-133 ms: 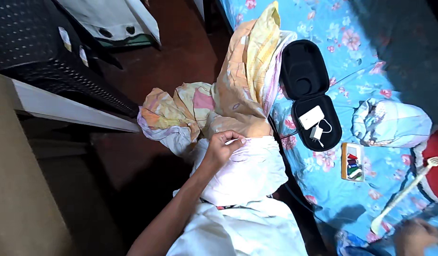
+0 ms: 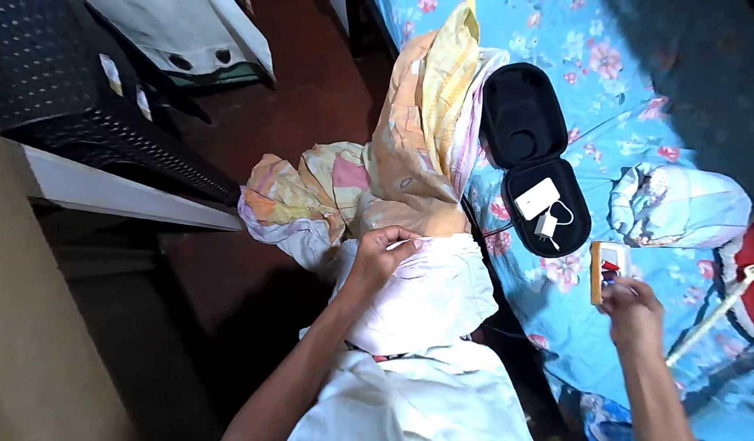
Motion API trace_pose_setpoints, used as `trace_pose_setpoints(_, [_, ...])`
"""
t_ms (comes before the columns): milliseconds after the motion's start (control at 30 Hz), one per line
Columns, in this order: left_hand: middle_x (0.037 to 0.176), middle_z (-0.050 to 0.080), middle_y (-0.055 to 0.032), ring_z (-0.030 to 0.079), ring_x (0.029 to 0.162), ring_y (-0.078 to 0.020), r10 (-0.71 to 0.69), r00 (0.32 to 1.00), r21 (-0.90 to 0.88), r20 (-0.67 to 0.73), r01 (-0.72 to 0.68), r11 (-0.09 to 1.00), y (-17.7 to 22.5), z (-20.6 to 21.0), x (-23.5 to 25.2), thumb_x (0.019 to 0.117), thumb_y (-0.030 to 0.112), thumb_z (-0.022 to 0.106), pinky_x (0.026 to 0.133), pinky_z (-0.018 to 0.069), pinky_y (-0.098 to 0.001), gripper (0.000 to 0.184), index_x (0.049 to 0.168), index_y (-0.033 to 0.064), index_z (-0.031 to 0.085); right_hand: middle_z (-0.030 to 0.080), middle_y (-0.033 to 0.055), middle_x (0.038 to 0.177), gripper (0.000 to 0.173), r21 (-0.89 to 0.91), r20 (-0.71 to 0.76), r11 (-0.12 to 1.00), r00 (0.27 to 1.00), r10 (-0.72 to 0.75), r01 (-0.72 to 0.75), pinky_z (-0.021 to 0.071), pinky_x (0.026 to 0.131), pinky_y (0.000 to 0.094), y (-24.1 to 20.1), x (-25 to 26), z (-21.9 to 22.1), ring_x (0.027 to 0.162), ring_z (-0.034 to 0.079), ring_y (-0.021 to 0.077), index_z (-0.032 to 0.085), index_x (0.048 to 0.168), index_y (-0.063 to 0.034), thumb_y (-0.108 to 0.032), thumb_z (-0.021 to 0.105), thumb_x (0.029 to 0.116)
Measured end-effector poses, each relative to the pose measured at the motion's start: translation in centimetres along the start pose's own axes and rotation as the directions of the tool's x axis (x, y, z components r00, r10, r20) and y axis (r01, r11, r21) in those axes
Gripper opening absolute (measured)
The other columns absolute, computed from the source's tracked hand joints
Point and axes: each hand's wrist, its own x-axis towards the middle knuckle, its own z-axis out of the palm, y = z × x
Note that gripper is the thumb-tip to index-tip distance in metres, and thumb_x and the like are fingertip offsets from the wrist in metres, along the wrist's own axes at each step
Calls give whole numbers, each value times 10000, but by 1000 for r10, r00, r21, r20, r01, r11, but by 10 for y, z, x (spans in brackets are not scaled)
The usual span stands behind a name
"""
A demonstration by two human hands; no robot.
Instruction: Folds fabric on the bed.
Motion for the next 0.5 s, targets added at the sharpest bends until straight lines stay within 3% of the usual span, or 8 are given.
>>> trace_pose_setpoints(100, [843,711,11,651,803,-14,5,1000,-9,-5,-5,1000,1,3,1,918,-2,700,776,545,-200,44,913,24,735,691,-113,737,216,274,374,955,902,-217,116,513,532,177,-73,-24,89,559,596,1,645,1004,-199,-82,464,1023])
trace_pose_setpoints(167, [839,712,18,653,798,-2,25,1000,-1,-16,-25,1000,0,5,2,907,5,711,770,548,-194,35,912,29,736,722,-95,800,194,368,491,915,802,-340,163,556,634,192,-101,-40,124,662,653,14,702,996,-242,-145,537,1029])
trace_pose_setpoints(200, [837,708,18,651,799,-3,35,999,1,-21,-35,999,-1,5,2,903,9,712,770,548,-199,31,908,29,734,733,-93,870,165,329,526,914,758,-386,238,575,721,213,-107,-46,138,764,679,20,706,1004,-234,-163,558,1027])
trace_pose_setpoints(267, [841,705,20,654,808,-6,55,998,-9,-30,-55,998,-3,5,1,904,12,704,779,550,-200,29,911,29,727,712,-24,1040,147,171,618,902,670,-412,397,565,870,264,-108,-58,160,983,672,55,690,1002,-105,-136,546,1009])
trace_pose_setpoints(333, [849,710,22,664,820,-15,86,996,-44,-35,-87,995,-4,4,1,903,0,700,798,560,-202,41,910,30,727,689,70,1155,198,43,724,875,589,-360,482,543,928,275,-107,-69,177,1108,642,94,698,984,-24,-139,537,1004])
trace_pose_setpoints(433, [850,709,27,664,823,-13,116,993,-89,-31,-119,989,-3,5,0,895,-17,692,799,564,-203,60,907,31,726,676,44,1062,209,14,795,864,518,-315,504,512,898,239,-109,-82,188,1021,619,57,703,968,-39,-155,535,1012])
trace_pose_setpoints(500, [852,709,21,667,822,-10,124,992,-92,-31,-126,988,-4,5,1,898,-23,692,798,568,-199,56,914,21,722,639,-24,922,170,178,840,903,417,-347,392,490,790,157,-112,-85,183,863,582,-28,675,963,-31,-129,544,1013])
